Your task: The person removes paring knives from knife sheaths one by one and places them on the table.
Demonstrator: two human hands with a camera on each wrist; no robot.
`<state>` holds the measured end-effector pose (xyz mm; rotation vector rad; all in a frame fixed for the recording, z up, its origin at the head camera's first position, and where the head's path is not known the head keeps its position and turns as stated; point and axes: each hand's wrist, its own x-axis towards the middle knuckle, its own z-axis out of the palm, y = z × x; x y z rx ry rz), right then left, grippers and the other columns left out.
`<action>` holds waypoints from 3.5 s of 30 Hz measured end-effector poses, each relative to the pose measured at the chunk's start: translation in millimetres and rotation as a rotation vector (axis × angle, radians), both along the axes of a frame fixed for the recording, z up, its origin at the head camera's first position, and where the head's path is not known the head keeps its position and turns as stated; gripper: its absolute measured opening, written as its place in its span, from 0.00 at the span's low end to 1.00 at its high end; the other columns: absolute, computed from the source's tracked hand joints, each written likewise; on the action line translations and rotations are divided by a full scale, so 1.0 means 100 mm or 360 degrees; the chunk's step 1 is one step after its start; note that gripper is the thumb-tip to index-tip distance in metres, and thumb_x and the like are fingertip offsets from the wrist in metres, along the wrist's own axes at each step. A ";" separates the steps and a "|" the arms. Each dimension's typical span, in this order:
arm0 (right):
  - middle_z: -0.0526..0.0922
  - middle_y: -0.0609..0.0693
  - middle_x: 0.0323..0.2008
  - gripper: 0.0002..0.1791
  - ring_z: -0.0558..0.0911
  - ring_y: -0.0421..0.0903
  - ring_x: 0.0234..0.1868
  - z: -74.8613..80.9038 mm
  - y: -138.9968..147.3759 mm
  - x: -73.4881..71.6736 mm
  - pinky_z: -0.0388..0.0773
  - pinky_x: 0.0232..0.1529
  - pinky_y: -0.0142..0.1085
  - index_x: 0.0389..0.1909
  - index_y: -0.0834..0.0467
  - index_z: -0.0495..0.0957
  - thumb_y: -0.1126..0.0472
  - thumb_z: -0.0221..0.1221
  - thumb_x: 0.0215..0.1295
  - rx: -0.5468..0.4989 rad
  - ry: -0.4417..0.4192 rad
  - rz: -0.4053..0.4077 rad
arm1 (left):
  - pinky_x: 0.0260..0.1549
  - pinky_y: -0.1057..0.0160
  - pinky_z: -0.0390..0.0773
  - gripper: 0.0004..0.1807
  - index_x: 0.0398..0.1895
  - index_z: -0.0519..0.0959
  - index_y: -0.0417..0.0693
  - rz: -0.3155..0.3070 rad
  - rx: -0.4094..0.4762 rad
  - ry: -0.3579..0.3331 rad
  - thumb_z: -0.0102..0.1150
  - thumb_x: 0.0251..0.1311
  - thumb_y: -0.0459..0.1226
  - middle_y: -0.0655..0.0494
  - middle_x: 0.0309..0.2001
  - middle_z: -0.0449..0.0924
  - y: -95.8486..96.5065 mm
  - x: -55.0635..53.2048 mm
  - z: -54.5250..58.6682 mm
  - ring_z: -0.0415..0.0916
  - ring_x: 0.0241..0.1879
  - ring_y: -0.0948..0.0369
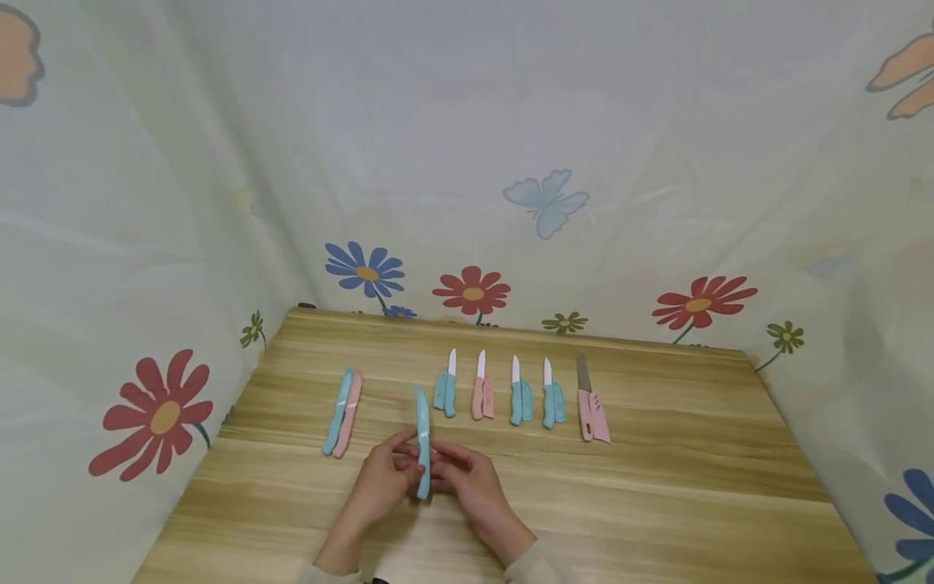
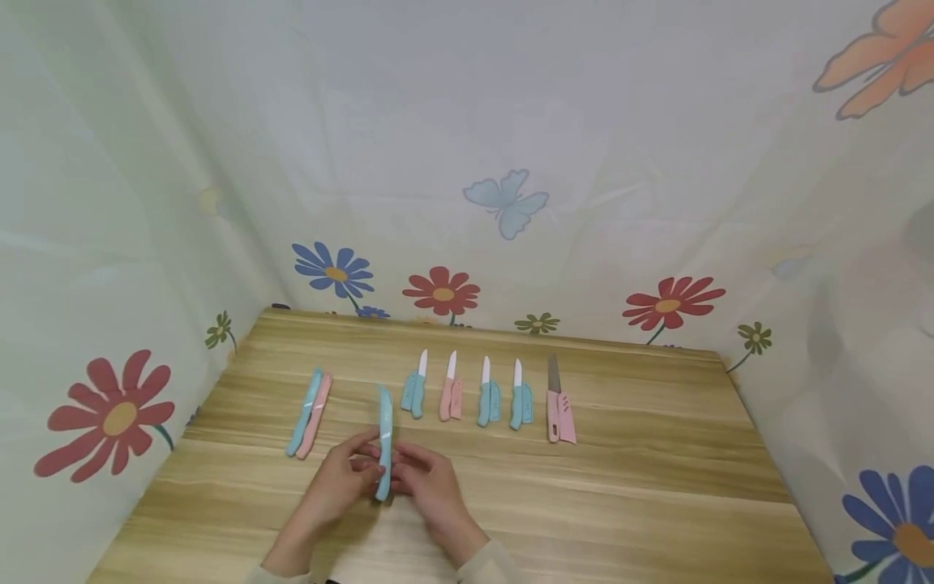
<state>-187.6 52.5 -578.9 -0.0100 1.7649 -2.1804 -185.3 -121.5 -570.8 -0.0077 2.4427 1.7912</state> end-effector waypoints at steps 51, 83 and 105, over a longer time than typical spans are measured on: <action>0.84 0.52 0.40 0.21 0.83 0.43 0.37 -0.01 0.83 0.44 0.87 0.38 0.35 0.58 0.72 0.75 0.67 0.65 0.67 0.0287 -0.0168 -0.0289 | 0.27 0.61 0.88 0.29 0.68 0.75 0.41 -0.0388 0.0334 -0.0175 0.64 0.63 0.23 0.48 0.45 0.80 0.85 0.29 -0.10 0.83 0.39 0.57; 0.83 0.53 0.40 0.22 0.84 0.44 0.39 -0.06 0.93 0.52 0.88 0.40 0.35 0.57 0.72 0.75 0.65 0.66 0.68 0.0264 -0.0115 -0.0249 | 0.25 0.60 0.88 0.28 0.69 0.74 0.43 -0.0407 0.0307 -0.0215 0.64 0.65 0.25 0.50 0.46 0.79 0.92 0.38 -0.11 0.82 0.40 0.57; 0.84 0.57 0.42 0.21 0.86 0.43 0.39 -0.08 0.91 0.54 0.89 0.41 0.37 0.57 0.72 0.75 0.65 0.66 0.69 0.0314 -0.0096 -0.0208 | 0.27 0.57 0.88 0.28 0.68 0.74 0.45 -0.0365 0.0377 -0.0293 0.64 0.65 0.26 0.50 0.46 0.79 0.88 0.39 -0.26 0.81 0.40 0.58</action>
